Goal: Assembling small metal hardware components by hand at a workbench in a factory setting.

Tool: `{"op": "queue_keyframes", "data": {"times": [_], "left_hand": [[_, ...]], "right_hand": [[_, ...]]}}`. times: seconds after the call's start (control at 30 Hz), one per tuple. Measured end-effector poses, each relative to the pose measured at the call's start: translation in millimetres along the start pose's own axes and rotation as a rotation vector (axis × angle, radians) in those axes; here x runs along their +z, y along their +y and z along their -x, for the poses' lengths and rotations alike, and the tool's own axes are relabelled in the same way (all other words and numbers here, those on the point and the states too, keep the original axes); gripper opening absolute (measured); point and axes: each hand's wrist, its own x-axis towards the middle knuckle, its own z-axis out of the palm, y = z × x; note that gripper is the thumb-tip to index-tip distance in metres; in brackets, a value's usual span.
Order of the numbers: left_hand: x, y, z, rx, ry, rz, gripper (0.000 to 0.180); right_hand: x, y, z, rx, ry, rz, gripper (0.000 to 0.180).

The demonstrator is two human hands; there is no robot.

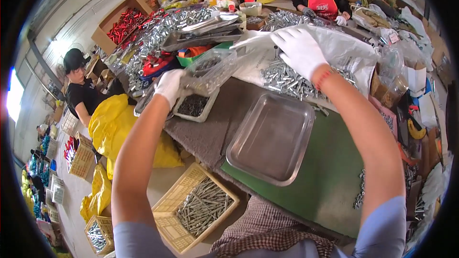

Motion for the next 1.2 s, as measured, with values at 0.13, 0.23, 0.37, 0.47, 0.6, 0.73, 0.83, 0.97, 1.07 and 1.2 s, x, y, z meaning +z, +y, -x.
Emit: {"op": "queue_keyframes", "data": {"times": [0.13,0.23,0.37,0.47,0.6,0.73,0.83,0.97,1.07,1.2], "left_hand": [[-2,-13,-4,0.019,0.014,0.085,0.028],[1,-10,-4,0.008,0.040,0.140,0.028],[17,-13,-27,0.029,0.052,0.166,0.028],[48,-19,-58,0.033,0.040,0.206,0.029],[102,-29,-98,-0.017,0.068,0.204,0.025],[76,-84,-168,-0.032,0.196,-0.011,0.031],[101,-94,-173,-0.077,0.318,-0.416,0.030],[155,-46,-135,-0.049,0.425,-0.529,0.024],[134,-60,-142,0.023,0.406,-0.554,0.038],[89,-31,-69,0.347,0.134,-0.810,0.038]], "right_hand": [[55,12,-50,0.144,-0.159,0.075,0.080],[92,13,-50,0.146,-0.243,0.079,0.046],[101,-7,-22,0.044,-0.189,0.026,0.018],[122,-14,2,0.103,-0.246,-0.074,0.019],[121,-14,20,0.027,-0.224,-0.056,0.018],[122,-51,-3,-0.021,-0.169,-0.122,0.016],[138,-54,3,-0.051,-0.197,-0.112,0.017],[151,-22,27,0.055,-0.336,-0.040,0.022],[109,-47,20,-0.016,-0.220,-0.223,0.023],[42,-46,52,-0.098,-0.055,-0.298,0.027]]}}
